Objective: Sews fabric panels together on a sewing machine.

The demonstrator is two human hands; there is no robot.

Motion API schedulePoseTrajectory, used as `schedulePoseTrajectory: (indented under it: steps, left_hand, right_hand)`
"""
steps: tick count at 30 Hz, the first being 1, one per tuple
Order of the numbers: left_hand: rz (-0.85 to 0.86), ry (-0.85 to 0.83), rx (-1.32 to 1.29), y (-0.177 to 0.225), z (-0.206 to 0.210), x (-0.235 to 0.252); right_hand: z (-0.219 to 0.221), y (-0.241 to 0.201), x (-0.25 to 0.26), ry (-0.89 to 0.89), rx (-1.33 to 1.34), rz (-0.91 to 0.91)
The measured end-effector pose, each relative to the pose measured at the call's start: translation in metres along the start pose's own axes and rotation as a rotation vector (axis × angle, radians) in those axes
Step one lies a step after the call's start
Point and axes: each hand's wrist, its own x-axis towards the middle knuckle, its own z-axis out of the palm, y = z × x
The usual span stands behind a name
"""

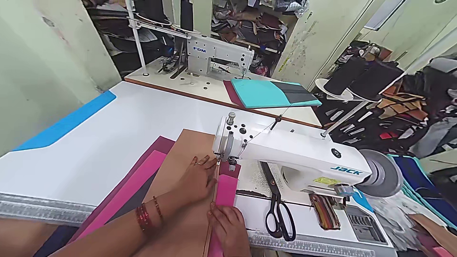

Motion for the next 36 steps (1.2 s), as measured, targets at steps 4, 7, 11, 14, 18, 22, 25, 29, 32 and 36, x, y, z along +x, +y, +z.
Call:
schedulePoseTrajectory:
  steps: [4, 7, 11, 14, 18, 22, 25, 29, 32, 36]
  left_hand:
    - [0.008, 0.025, 0.003, -0.004, -0.007, 0.01]
    - [0.023, 0.024, 0.01, -0.008, -0.013, 0.019]
    - [0.029, 0.052, 0.006, -0.01, -0.018, 0.029]
    - [0.022, 0.042, 0.015, -0.011, -0.023, 0.036]
    - [0.122, 0.181, -0.02, -0.02, -0.016, 0.035]
    - [0.414, 0.361, -0.002, -0.025, 0.002, -0.002]
    - [0.41, 0.172, 0.028, -0.012, 0.007, -0.043]
    - [0.296, 0.02, 0.07, 0.003, 0.007, -0.055]
    - [0.274, -0.002, 0.103, 0.008, 0.003, -0.054]
    - [0.213, -0.094, 0.188, 0.018, -0.002, -0.053]
  right_hand:
    - [0.003, 0.009, 0.011, -0.029, 0.031, 0.029]
    - [0.008, 0.017, 0.018, -0.014, 0.037, 0.035]
    - [0.014, 0.026, 0.028, -0.011, 0.067, 0.065]
    - [0.018, 0.03, 0.035, -0.006, 0.056, 0.089]
    - [0.016, 0.03, 0.034, -0.017, 0.051, 0.091]
    - [0.004, 0.021, 0.007, 0.056, 0.107, 0.044]
    - [0.003, 0.0, -0.019, 0.136, 0.147, 0.04]
    - [0.003, -0.019, -0.022, 0.218, 0.134, 0.094]
    - [0.005, -0.022, -0.019, 0.213, 0.093, 0.1]
    - [-0.001, -0.021, -0.016, 0.174, 0.046, 0.084]
